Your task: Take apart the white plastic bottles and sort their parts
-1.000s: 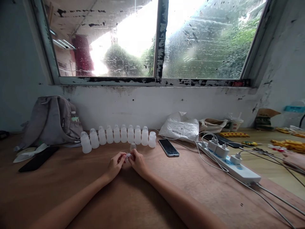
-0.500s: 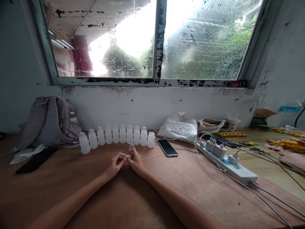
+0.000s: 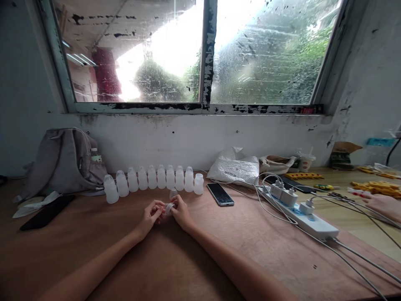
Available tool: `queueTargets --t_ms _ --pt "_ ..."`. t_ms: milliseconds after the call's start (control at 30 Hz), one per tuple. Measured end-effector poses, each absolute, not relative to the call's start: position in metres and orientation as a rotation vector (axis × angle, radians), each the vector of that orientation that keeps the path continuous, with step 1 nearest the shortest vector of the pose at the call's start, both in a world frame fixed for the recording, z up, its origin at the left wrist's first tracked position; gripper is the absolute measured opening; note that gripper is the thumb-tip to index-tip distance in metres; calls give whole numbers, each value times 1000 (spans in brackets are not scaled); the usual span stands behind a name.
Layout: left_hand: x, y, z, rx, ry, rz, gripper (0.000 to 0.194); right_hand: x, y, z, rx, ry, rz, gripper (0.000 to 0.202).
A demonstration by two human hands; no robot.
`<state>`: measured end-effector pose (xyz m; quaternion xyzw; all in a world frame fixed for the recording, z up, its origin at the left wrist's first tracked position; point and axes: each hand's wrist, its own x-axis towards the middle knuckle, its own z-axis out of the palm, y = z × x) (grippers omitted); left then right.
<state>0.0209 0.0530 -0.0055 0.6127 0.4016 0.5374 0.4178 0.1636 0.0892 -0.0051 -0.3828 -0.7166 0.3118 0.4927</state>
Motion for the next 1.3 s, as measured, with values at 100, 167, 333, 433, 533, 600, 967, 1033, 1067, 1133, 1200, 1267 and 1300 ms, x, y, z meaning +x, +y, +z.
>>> queueTargets --t_ms 100,167,333,433,533,600,967,1033,1067,1133,1200,1267,1300 --pt "19 57 -7 1359 971 1342 40 164 90 -7 -925 -1710 823 16" --pt "18 58 -7 1345 953 1332 45 164 89 -6 -913 -1728 818 17" --pt "18 56 -3 1459 950 1293 35 164 86 -5 -885 -1821 770 15" --pt "19 55 -2 1462 956 1298 31 166 86 -4 -862 -1883 755 15" --pt "18 57 -4 1382 969 1337 31 171 90 -2 -838 -1916 786 17" --pt "17 58 -5 1312 979 1359 32 179 98 -1 -864 -1872 792 19" --pt "12 62 -5 1048 951 1372 37 241 169 -14 -1296 -1250 139 59" --pt "11 62 -5 1032 955 1366 38 245 177 -16 -1352 -1273 211 65" --pt "11 62 -5 1031 954 1365 38 246 180 -16 -1382 -1279 259 66" --pt "11 63 -5 1032 945 1370 37 247 185 -15 -1432 -1287 342 62" --pt "11 63 -6 1034 929 1378 36 247 188 -13 -1463 -1285 382 55" --pt "11 63 -6 1034 903 1380 35 246 188 -11 -1485 -1261 399 50" --pt "11 63 -7 1031 888 1378 35 245 186 -10 -1497 -1237 403 51"
